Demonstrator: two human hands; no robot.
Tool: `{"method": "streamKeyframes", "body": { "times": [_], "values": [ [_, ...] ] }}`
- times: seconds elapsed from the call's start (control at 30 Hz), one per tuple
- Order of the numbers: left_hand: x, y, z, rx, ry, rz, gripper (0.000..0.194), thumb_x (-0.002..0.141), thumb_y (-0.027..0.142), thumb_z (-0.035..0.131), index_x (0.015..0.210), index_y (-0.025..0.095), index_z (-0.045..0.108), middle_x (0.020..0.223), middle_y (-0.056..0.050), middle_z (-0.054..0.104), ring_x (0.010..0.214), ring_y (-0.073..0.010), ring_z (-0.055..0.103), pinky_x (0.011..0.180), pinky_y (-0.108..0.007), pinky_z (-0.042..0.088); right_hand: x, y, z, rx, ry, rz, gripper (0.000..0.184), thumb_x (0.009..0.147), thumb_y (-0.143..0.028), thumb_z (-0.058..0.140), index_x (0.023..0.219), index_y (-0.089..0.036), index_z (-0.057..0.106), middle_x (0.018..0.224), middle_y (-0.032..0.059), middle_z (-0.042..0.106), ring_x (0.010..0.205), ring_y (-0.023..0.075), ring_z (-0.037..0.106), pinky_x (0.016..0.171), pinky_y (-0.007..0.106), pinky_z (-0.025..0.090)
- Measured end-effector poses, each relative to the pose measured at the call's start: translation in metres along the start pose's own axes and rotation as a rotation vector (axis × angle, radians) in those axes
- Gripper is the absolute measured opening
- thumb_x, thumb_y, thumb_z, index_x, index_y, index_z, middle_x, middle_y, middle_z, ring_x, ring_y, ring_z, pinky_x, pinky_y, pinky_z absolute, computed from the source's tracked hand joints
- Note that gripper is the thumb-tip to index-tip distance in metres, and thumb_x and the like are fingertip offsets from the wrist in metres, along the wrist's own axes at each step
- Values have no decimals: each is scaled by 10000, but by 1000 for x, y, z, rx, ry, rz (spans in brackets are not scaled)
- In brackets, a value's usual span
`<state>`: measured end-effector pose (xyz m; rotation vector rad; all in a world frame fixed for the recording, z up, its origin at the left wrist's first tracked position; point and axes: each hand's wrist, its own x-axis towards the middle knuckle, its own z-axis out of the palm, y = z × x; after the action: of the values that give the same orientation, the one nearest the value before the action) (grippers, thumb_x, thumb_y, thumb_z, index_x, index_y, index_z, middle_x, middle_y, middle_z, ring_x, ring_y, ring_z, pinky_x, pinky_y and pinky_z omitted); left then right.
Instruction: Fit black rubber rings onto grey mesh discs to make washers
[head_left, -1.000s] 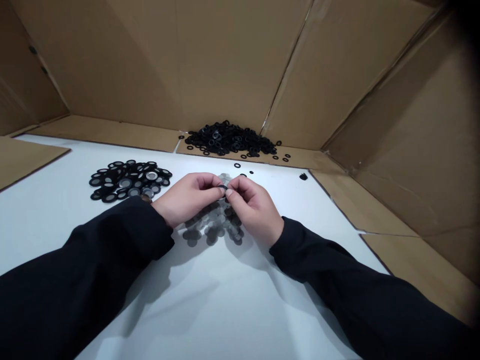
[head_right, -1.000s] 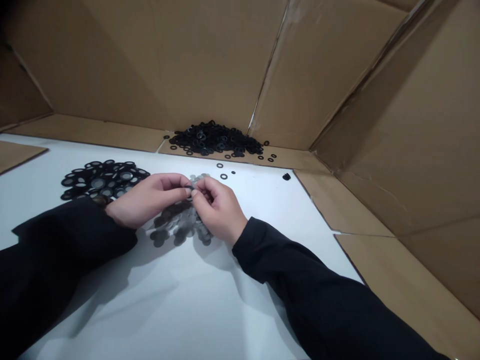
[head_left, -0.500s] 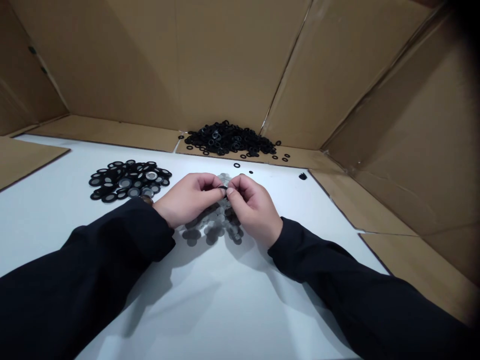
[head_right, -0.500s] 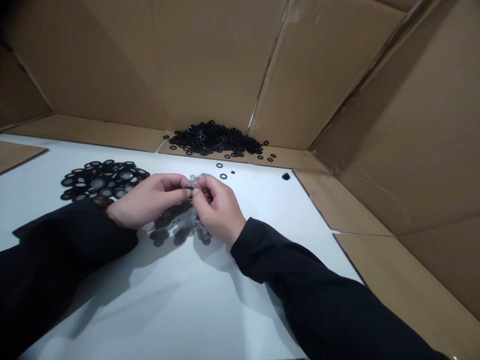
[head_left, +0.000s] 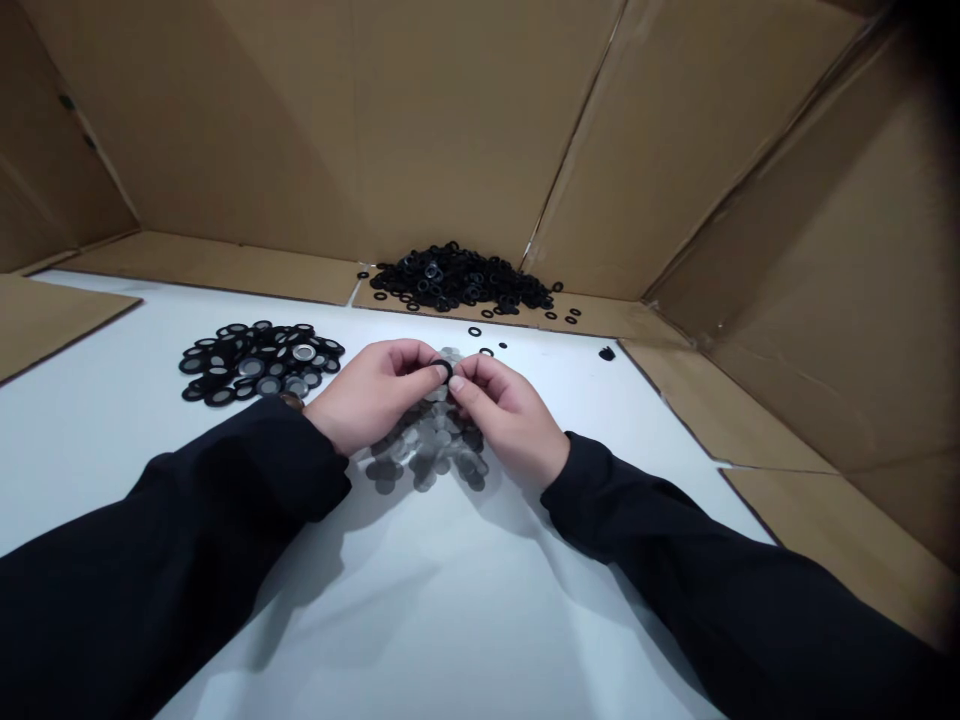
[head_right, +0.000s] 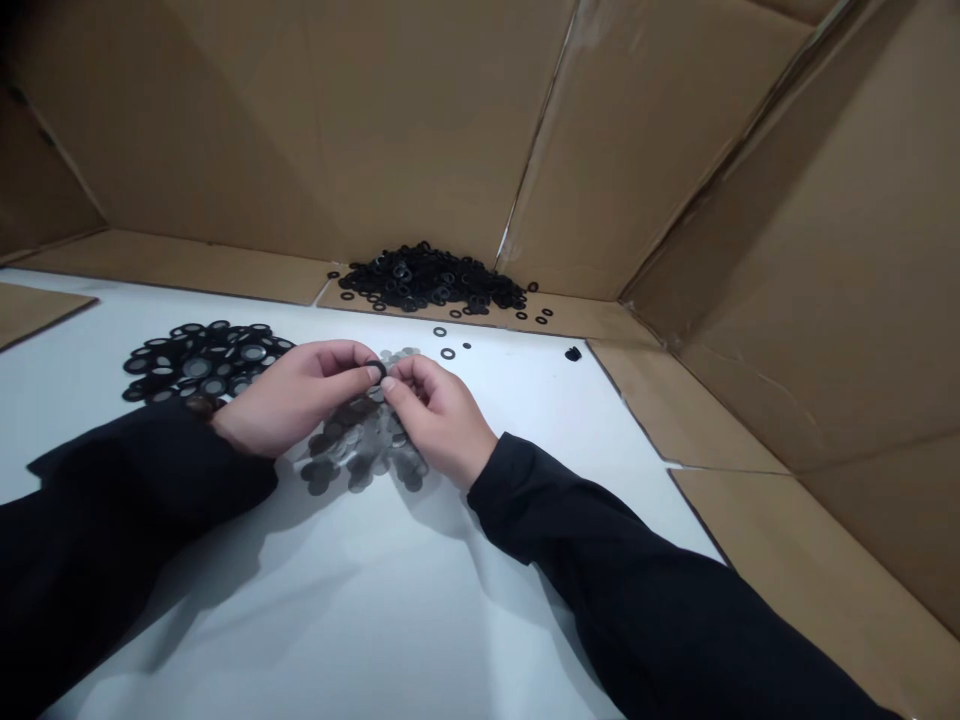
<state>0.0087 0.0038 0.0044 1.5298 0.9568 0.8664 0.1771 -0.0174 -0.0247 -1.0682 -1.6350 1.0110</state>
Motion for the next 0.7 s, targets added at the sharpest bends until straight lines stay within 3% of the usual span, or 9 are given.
{"method": "streamKeyframes", "body": {
  "times": [0.23,0.43,0.7],
  "values": [
    [0,0,-2,98,-14,25,159,786,316,618,814,160,615,703,10,573,613,-111,507,552,-227,399,-2,-4,0,-85,61,-71,156,894,-338,534,831,-196,525,698,-19,472,614,117,425,559,252,364],
    [-2,6,-2,215,-55,22,129,780,282,589,751,159,613,658,6,552,581,-115,480,525,-240,369,-2,-3,0,-167,32,-86,115,892,-295,517,836,-195,518,715,-11,493,607,118,436,555,256,367],
    [0,0,-3,175,12,57,150,794,302,582,825,158,611,694,21,554,573,-97,459,518,-225,351,1,-7,-1,-220,-5,-69,148,898,-291,498,791,-190,482,670,-30,462,596,106,413,549,242,349]
  ]
}}
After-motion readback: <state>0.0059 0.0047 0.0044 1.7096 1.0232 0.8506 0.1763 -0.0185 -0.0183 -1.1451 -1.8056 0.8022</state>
